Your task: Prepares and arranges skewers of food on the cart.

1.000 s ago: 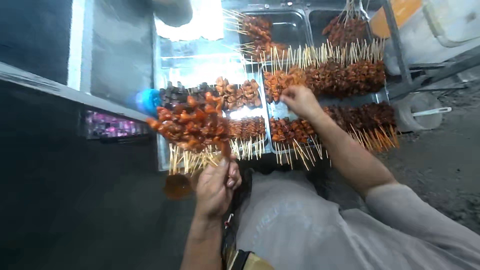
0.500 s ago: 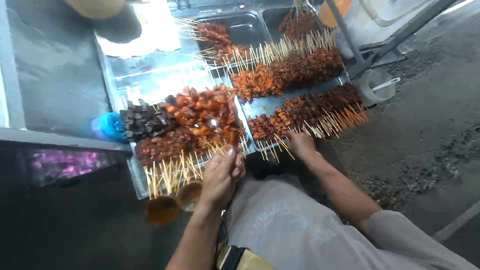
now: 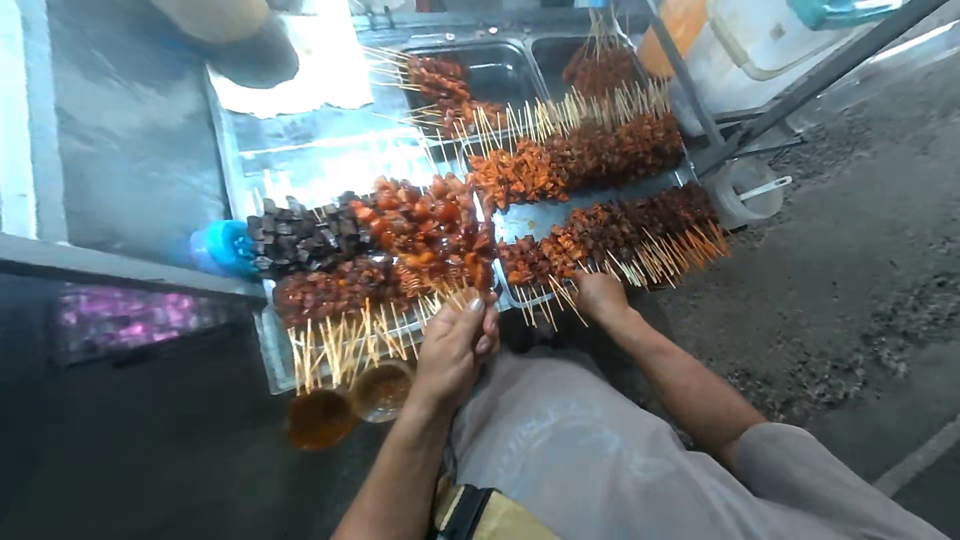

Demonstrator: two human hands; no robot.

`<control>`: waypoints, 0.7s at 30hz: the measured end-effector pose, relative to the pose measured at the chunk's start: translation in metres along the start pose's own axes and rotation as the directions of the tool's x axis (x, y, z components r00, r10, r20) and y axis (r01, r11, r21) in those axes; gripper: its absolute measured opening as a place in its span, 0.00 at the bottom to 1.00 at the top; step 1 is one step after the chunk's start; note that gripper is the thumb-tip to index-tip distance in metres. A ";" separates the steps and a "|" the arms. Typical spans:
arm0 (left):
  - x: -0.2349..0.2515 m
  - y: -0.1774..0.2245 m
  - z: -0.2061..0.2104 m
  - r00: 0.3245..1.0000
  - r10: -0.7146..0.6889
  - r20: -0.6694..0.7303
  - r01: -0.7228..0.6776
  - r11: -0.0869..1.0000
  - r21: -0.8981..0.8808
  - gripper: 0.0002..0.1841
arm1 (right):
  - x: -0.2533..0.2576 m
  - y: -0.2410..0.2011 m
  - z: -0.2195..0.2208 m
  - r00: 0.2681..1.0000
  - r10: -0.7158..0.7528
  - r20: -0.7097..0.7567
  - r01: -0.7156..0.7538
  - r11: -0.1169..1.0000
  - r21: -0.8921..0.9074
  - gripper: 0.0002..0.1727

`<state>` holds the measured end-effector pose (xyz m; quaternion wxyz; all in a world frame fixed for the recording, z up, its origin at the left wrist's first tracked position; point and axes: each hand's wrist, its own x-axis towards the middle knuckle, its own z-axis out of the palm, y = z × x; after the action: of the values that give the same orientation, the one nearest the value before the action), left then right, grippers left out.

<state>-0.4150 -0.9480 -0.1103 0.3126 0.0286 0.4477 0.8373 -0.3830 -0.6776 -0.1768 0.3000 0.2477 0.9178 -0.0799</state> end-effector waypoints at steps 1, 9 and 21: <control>0.000 0.000 -0.001 1.000 0.007 0.010 -0.007 1.000 0.000 0.15 | 0.000 0.000 -0.001 1.000 -0.003 0.004 0.003 1.000 -0.013 0.20; 0.001 0.001 -0.001 1.000 0.013 0.000 -0.013 1.000 0.000 0.14 | 0.009 0.024 -0.029 0.983 0.045 -0.177 0.013 0.950 0.312 0.14; 0.003 0.001 -0.002 1.000 0.013 0.017 -0.013 1.000 -0.022 0.15 | 0.019 0.031 -0.023 0.978 0.076 -0.194 -0.020 0.961 0.277 0.16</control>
<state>-0.4183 -0.9482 -0.1111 0.3114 0.0354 0.4355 0.8439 -0.3920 -0.6370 -0.1695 0.1697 0.3157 0.9174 -0.1730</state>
